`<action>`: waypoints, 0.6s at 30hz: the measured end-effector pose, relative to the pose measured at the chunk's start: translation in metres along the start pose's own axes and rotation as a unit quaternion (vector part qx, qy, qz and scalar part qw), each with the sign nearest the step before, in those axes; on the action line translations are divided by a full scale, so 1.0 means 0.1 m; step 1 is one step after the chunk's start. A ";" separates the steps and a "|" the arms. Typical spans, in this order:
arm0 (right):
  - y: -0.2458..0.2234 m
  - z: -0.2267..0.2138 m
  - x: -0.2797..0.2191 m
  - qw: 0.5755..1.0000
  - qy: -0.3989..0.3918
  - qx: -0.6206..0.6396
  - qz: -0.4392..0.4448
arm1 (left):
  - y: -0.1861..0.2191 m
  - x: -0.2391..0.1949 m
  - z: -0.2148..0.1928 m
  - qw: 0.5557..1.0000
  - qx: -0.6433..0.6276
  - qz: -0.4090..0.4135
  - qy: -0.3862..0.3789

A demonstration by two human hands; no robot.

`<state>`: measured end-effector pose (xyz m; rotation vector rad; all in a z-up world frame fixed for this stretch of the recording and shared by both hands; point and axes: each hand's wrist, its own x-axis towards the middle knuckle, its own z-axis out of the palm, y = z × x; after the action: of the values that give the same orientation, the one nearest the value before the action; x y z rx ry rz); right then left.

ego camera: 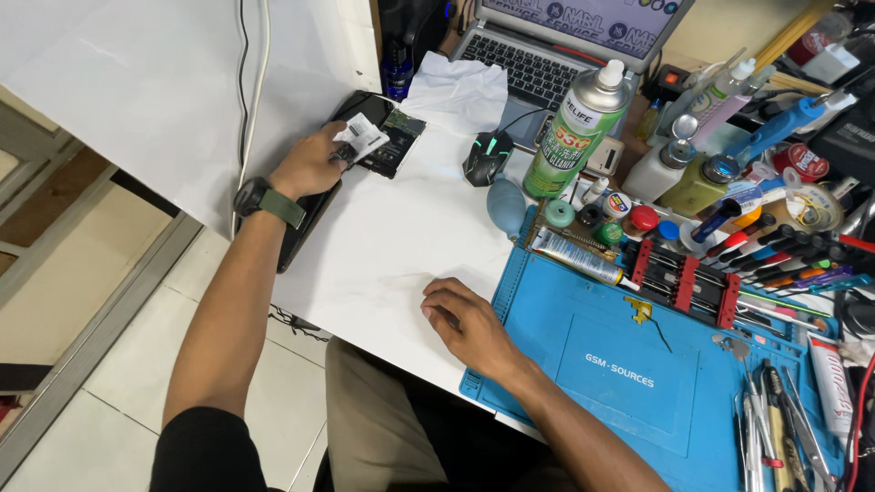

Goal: The person wipes the back and sides of a smartphone with a white cloth, then unlocks the screen and dials a number. They place the phone down, pick up a small circuit board, and handle a disassembled smartphone. Finally, they use another smartphone to take a photo of the circuit board.

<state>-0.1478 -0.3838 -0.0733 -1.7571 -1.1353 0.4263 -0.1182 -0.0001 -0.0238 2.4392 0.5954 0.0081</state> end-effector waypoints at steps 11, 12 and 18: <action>0.04 0.01 0.01 1.000 0.009 0.004 -0.017 | 0.13 0.05 0.06 0.987 -0.110 0.006 0.115; 0.03 0.00 0.00 1.000 0.008 0.000 -0.018 | 0.15 0.01 0.05 0.983 -0.105 0.012 0.151; 0.06 -0.11 0.02 0.991 0.068 0.117 0.016 | 0.69 -0.72 0.21 0.902 -0.350 0.164 0.193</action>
<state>-0.1360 -0.3880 -0.0727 -1.5749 -0.9223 0.4339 -0.1509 -0.0910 0.0090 1.7929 0.2600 0.7341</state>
